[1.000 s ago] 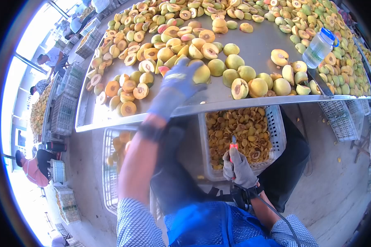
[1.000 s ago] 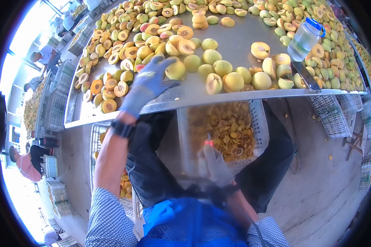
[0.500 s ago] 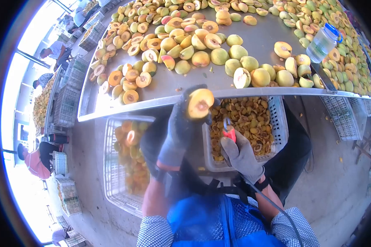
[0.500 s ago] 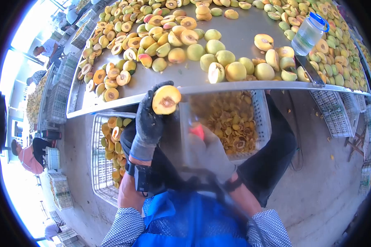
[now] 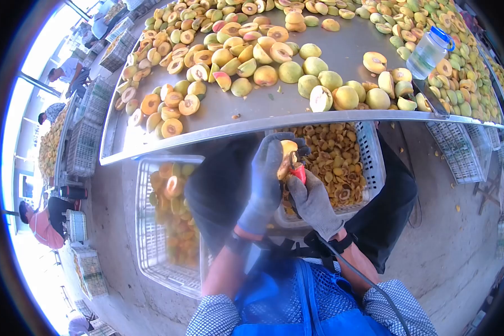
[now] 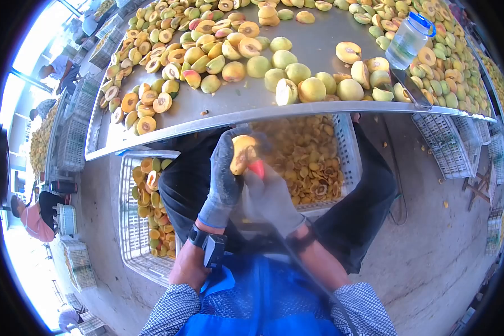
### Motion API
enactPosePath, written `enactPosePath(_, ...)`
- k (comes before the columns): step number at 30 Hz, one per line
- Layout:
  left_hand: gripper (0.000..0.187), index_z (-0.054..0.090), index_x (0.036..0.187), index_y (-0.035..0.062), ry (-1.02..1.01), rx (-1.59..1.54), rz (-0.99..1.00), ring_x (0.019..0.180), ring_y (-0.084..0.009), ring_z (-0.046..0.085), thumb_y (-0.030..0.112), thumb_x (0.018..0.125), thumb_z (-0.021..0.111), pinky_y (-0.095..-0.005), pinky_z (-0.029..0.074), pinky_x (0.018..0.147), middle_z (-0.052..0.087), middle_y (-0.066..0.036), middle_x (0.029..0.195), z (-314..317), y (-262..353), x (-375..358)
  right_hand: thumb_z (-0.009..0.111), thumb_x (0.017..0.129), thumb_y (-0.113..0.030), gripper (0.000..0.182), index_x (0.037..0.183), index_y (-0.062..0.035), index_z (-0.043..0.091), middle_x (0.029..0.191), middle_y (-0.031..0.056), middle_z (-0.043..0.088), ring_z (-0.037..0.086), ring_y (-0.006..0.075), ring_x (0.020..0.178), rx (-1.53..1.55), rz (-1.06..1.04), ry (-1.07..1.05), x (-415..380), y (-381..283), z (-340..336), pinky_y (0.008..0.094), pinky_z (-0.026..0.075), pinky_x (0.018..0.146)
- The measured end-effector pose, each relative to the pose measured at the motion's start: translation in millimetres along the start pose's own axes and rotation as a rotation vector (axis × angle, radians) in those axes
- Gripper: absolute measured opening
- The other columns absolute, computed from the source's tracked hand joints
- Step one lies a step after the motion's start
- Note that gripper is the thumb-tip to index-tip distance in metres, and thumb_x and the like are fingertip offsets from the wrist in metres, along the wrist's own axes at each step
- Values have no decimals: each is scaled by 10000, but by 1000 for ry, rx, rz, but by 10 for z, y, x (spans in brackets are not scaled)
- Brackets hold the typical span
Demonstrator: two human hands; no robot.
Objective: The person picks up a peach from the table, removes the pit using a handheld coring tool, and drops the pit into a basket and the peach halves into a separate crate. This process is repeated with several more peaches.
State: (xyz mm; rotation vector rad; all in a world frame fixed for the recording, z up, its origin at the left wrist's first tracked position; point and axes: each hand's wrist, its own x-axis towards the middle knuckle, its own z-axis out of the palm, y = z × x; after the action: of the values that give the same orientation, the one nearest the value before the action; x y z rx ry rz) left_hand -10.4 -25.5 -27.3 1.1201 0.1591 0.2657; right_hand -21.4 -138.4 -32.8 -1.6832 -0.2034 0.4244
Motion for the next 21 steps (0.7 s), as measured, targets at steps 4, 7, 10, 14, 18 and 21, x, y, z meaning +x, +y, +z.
enactPosePath(4, 301, 566, 1056, -23, 18, 39, -78, 818, -225, 650, 255, 945, 541, -338, 531, 780, 649, -155, 917, -2, -9, 16, 511, 971, -293, 307, 1020, 3, 576, 707, 38, 565, 521, 97, 641, -155, -340, 57, 35, 303, 79, 277, 446, 579)
enactPosePath(7, 306, 570, 1041, -23, -42, -66, -152, 814, -231, 650, 265, 943, 544, -357, 542, 767, 649, -161, 915, -70, -68, 50, 505, 975, -305, 313, 1014, -2, 571, 700, 22, 561, 518, 87, 637, -176, -327, 27, 16, 387, 53, 266, 440, 572)
enactPosePath(10, 315, 570, 1043, -23, -95, -131, -175, 821, -238, 649, 273, 935, 553, -373, 549, 769, 649, -168, 927, -100, -91, 51, 509, 975, -323, 312, 993, -18, 571, 672, -5, 539, 500, 72, 610, -68, -261, -51, 3, 436, 51, 250, 417, 540)
enactPosePath(14, 313, 565, 1042, -24, -115, -76, -138, 851, -252, 648, 268, 931, 551, -380, 550, 776, 649, -184, 952, -79, -139, 69, 514, 975, -342, 309, 966, -38, 572, 644, -34, 512, 473, 53, 581, 149, 2, -107, -30, 318, 49, 231, 379, 505)
enactPosePath(18, 266, 601, 1036, -11, -130, 27, -119, 868, -175, 620, 231, 945, 538, -299, 511, 753, 655, -120, 990, -171, -205, 86, 512, 978, -348, 314, 929, -45, 582, 638, -44, 506, 461, 41, 574, 304, 193, -180, -43, 262, 15, 216, 360, 492)
enactPosePath(21, 173, 678, 1041, 34, -50, 359, -198, 836, -79, 577, 124, 914, 603, -224, 468, 725, 664, -38, 993, -198, -199, 122, 497, 982, -359, 338, 908, -43, 589, 673, -37, 534, 492, 51, 631, 361, 230, -167, -88, 316, 15, 222, 392, 534)
